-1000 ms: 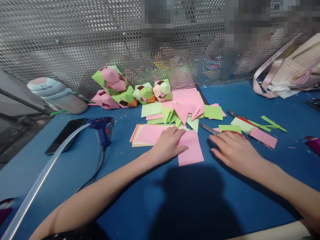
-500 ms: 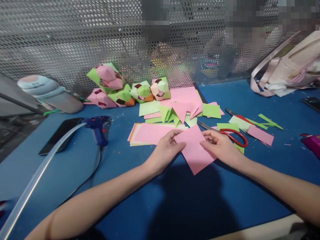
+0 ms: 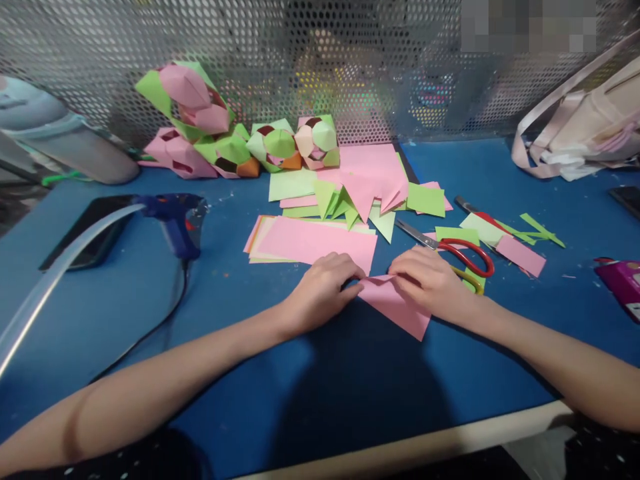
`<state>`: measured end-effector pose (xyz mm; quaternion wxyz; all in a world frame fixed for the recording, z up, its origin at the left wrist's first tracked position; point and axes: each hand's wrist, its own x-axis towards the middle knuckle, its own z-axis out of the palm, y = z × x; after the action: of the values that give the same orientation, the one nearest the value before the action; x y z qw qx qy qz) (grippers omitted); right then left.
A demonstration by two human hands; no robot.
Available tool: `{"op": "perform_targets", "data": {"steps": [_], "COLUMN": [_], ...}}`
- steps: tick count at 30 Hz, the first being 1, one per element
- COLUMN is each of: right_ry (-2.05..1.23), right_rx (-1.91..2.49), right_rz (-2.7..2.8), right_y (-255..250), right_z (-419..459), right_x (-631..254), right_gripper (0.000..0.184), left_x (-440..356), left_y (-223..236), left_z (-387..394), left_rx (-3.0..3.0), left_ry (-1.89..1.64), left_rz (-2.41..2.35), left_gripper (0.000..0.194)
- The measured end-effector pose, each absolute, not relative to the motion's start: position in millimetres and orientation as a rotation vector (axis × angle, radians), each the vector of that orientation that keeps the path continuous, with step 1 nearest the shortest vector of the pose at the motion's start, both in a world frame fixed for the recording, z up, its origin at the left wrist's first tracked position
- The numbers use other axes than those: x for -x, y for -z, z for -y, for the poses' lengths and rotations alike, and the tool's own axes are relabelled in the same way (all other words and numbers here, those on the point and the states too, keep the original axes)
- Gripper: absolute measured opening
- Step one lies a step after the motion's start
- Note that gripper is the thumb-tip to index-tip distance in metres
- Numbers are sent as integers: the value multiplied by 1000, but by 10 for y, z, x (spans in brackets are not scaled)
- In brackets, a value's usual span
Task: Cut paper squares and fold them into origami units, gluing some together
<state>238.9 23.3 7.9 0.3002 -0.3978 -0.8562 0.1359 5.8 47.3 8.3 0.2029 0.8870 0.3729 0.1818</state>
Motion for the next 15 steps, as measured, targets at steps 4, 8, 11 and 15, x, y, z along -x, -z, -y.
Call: {"op": "perform_targets", "data": {"steps": [4, 8, 11, 15], "right_ry": [-280, -281, -244, -233], "right_rx": [879, 833, 763, 662], "right_rz": [2389, 2422, 2455, 2500], "right_y": [17, 57, 71, 91], "right_z": [-222, -215, -201, -176], "right_x": [-2438, -2465, -2486, -2533], "right_gripper": [18, 22, 27, 29], "left_x": [39, 71, 66, 70], "left_y": [-106, -143, -138, -127], "left_z": [-569, -608, -618, -626], "left_rx": [-2477, -2399, -2360, -2348], "left_ry": [-435, -426, -448, -450], "left_rz": [-978, -935, -930, -911], "left_gripper": [12, 10, 9, 10]}}
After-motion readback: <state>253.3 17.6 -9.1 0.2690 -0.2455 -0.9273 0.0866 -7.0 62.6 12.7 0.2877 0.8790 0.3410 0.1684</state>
